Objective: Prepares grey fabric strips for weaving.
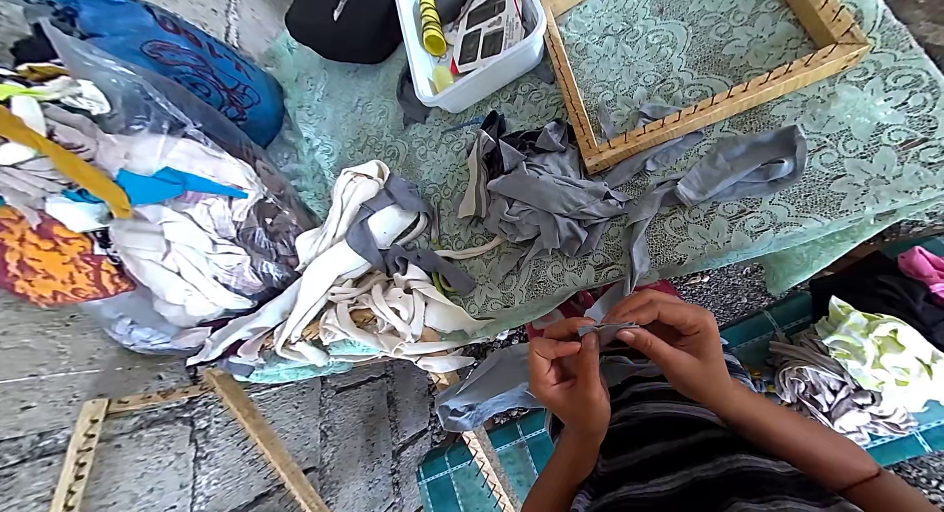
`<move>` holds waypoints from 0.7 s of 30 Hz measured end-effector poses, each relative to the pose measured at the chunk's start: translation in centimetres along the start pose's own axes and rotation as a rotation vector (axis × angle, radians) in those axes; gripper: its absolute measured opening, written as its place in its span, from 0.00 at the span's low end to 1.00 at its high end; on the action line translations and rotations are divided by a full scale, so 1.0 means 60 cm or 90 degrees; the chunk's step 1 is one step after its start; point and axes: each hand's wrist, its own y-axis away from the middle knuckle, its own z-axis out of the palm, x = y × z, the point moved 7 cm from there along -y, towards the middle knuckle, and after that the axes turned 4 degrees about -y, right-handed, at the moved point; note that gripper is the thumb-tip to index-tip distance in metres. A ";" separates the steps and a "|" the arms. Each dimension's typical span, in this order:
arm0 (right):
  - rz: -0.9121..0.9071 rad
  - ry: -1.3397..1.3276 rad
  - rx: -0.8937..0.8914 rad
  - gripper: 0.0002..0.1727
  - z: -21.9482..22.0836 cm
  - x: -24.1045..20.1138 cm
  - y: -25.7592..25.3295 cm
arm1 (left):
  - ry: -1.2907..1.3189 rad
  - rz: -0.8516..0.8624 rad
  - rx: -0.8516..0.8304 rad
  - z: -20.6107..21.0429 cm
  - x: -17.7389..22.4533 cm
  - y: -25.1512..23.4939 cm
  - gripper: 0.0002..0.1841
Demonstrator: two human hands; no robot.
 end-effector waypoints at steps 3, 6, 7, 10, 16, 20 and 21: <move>0.011 -0.016 -0.010 0.06 -0.005 0.000 -0.003 | 0.001 0.016 -0.017 0.002 0.002 0.001 0.05; 0.015 -0.025 -0.019 0.06 -0.007 0.000 -0.004 | 0.000 0.025 -0.026 0.003 0.005 0.001 0.05; 0.015 -0.028 -0.021 0.06 -0.007 0.001 -0.004 | 0.006 0.026 -0.028 0.003 0.005 0.001 0.05; 0.014 -0.031 -0.025 0.06 -0.009 0.003 -0.004 | 0.013 0.017 -0.040 0.002 0.005 0.001 0.04; 0.052 -0.060 -0.036 0.05 -0.009 0.011 -0.002 | 0.009 -0.017 -0.023 0.000 0.001 0.000 0.05; 0.102 -0.109 -0.061 0.05 0.001 0.019 -0.003 | 0.021 -0.025 -0.028 0.001 -0.002 -0.001 0.05; 0.108 -0.111 -0.061 0.06 0.003 0.020 -0.004 | 0.023 -0.028 -0.027 0.001 -0.003 -0.001 0.06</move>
